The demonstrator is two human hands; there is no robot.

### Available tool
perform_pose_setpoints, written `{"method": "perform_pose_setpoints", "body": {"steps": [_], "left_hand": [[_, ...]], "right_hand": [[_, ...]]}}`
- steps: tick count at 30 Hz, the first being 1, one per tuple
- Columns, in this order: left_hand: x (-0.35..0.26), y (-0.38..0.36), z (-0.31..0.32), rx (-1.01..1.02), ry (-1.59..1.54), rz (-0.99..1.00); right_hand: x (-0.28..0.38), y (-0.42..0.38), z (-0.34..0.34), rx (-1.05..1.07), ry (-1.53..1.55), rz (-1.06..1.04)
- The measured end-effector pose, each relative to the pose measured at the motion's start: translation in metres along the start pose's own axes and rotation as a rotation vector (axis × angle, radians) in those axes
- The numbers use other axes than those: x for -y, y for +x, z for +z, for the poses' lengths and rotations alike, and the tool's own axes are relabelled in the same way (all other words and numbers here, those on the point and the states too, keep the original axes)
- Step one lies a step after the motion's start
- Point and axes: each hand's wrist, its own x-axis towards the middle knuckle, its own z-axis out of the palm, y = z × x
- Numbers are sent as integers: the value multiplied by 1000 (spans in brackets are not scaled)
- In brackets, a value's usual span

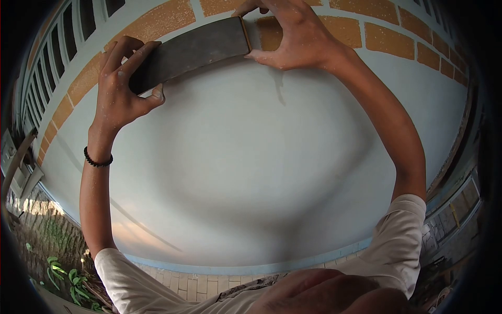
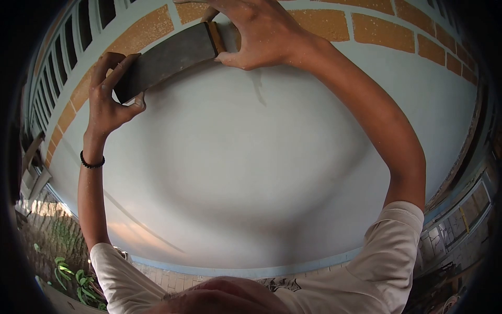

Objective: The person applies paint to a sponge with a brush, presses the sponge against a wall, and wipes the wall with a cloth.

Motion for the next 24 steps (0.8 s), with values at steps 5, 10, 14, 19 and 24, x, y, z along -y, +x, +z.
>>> {"method": "perform_pose_setpoints", "body": {"steps": [5,10,14,19,24], "left_hand": [[-1,2,-2,0,-2,6],[0,2,1,3,-25,7],[0,1,4,15,-37,-19],[4,-2,7,6,-32,-12],[5,-2,7,10,-24,22]], "right_hand": [[0,0,-2,-3,-35,-35],[-3,-4,2,-24,-21,-31],[-7,-4,5,-15,14,-11],[-2,-2,3,29,-61,11],[24,5,-11,114,-208,17]]}}
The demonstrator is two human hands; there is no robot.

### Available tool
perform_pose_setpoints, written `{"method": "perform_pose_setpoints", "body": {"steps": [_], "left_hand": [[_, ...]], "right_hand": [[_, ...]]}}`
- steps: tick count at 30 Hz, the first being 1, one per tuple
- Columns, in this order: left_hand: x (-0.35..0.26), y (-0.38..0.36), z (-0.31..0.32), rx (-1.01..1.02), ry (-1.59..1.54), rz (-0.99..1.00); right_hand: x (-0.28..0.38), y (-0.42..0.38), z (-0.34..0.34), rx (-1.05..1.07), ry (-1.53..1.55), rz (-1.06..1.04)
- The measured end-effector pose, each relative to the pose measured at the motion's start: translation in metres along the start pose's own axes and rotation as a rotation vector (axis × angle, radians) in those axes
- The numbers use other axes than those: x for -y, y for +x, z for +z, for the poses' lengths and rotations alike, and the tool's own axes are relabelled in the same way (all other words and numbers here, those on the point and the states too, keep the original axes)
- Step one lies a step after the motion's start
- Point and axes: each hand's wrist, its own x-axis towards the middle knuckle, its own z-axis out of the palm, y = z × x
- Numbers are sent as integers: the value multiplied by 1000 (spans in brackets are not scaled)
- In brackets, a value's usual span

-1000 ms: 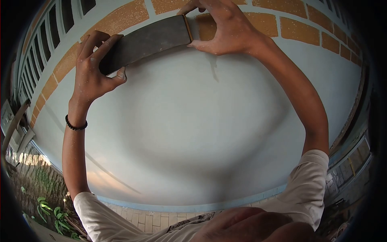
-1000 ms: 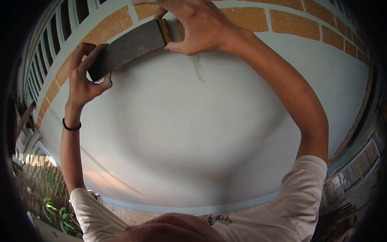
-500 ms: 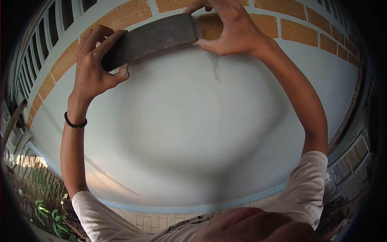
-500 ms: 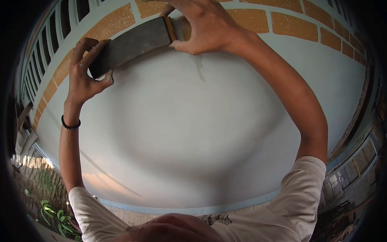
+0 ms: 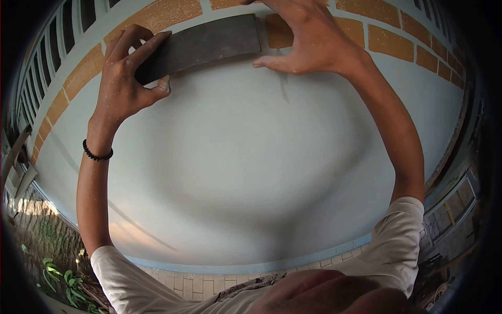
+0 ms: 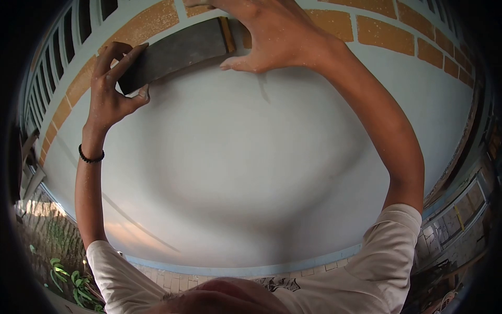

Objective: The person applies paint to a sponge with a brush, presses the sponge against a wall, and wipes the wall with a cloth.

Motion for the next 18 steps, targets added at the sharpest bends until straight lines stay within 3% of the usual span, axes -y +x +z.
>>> {"method": "perform_pose_setpoints", "body": {"steps": [5,18], "left_hand": [[4,-5,0,-17,-6,40],[1,-18,2,-131,-69,35]], "right_hand": [[21,12,14,-55,-97,-280],[27,25,33,-29,-99,-161]]}}
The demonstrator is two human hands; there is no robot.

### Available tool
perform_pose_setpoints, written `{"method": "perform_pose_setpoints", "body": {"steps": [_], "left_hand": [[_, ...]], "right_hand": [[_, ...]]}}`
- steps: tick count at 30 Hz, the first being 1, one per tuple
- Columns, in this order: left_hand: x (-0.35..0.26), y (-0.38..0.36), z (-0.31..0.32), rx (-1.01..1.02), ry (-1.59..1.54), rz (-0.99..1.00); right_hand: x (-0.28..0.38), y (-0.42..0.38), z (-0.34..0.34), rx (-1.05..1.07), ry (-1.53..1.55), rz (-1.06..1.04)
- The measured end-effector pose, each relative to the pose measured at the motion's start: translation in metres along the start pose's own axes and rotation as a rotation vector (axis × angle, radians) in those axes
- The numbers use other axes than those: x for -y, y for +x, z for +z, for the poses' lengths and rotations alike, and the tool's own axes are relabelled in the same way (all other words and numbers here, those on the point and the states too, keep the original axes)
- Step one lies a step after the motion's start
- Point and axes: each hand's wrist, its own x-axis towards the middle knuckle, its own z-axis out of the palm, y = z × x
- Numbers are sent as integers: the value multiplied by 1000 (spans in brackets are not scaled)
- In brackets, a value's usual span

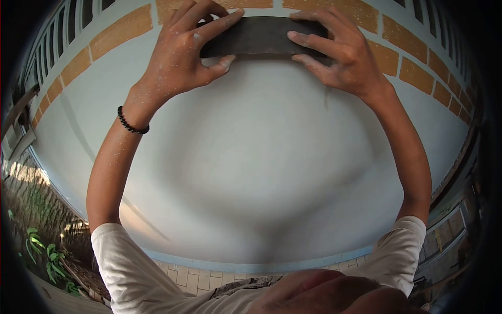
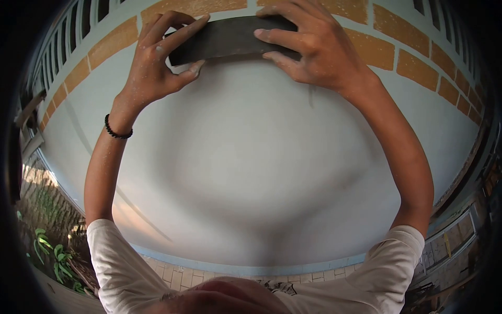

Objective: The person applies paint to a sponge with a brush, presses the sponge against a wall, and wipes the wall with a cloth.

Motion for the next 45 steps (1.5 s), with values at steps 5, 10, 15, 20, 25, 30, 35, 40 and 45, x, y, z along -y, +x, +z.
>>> {"method": "perform_pose_setpoints", "body": {"steps": [5,10,15,20,25,30,35,40,45], "left_hand": [[6,-17,3,-373,74,83],[-12,-50,-24,-460,-41,38],[-40,-47,5,-248,-173,212],[-50,-7,26,-287,-123,299],[-29,15,50,-200,-65,342],[-14,10,67,-159,-93,278],[-12,7,73,-219,-211,236],[-4,13,69,-264,-201,191],[-3,17,78,-315,-268,122]], "right_hand": [[7,-1,7,14,-66,50],[8,2,9,29,-109,35],[11,4,10,37,-93,54],[10,6,9,45,-49,33],[1,-6,14,18,-124,40],[11,4,11,76,-146,88],[9,0,14,82,-168,85],[7,1,17,65,-178,68],[7,5,17,63,-177,65]]}}
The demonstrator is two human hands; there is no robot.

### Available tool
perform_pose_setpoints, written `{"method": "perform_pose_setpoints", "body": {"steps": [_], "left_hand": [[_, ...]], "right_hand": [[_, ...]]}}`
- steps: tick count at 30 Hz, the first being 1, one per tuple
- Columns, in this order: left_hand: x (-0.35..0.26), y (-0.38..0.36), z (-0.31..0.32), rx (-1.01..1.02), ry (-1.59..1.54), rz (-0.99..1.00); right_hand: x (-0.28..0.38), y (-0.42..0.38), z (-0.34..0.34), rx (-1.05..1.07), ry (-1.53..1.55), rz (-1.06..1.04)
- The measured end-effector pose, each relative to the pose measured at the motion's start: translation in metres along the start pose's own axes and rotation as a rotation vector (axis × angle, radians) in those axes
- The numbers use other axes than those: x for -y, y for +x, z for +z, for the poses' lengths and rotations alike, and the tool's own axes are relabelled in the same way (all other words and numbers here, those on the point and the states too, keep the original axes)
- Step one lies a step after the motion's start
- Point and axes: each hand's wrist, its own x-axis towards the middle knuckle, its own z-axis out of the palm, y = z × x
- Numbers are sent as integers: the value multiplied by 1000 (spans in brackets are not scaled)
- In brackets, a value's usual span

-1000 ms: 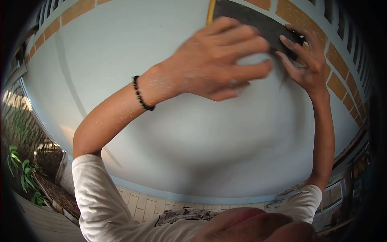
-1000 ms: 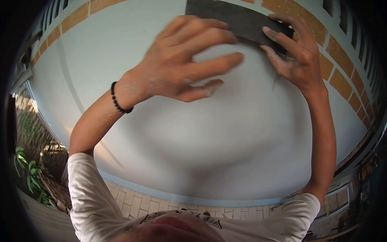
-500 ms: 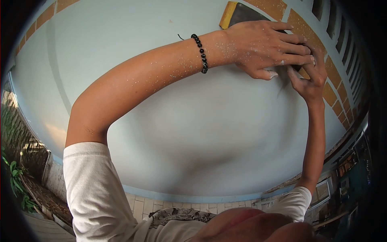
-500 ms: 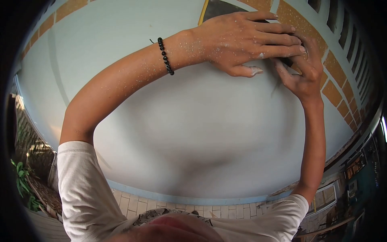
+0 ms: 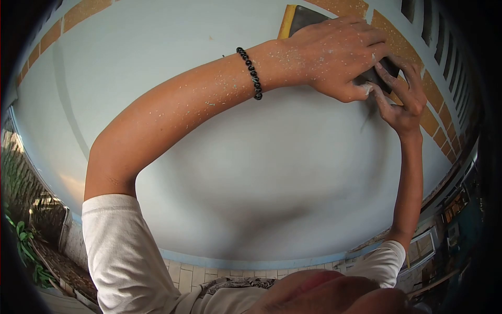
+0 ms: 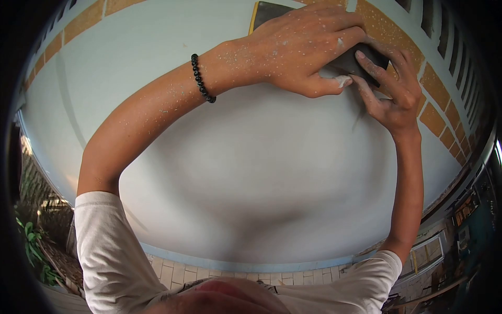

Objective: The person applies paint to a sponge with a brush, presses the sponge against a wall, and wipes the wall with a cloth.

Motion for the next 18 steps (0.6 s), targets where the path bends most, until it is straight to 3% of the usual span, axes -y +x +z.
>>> {"method": "perform_pose_setpoints", "body": {"steps": [3,6,10,13,18], "left_hand": [[5,0,-3,100,-28,-16],[13,-1,1,-45,-99,75],[30,8,-8,234,-124,200],[28,25,-35,341,88,459],[29,19,-29,344,-34,391]], "right_hand": [[1,2,1,-17,14,-11],[1,2,3,-24,7,-21],[-2,0,3,-26,-3,-13],[-5,-4,5,-33,-14,-16],[-6,-6,8,-62,-35,-44]]}}
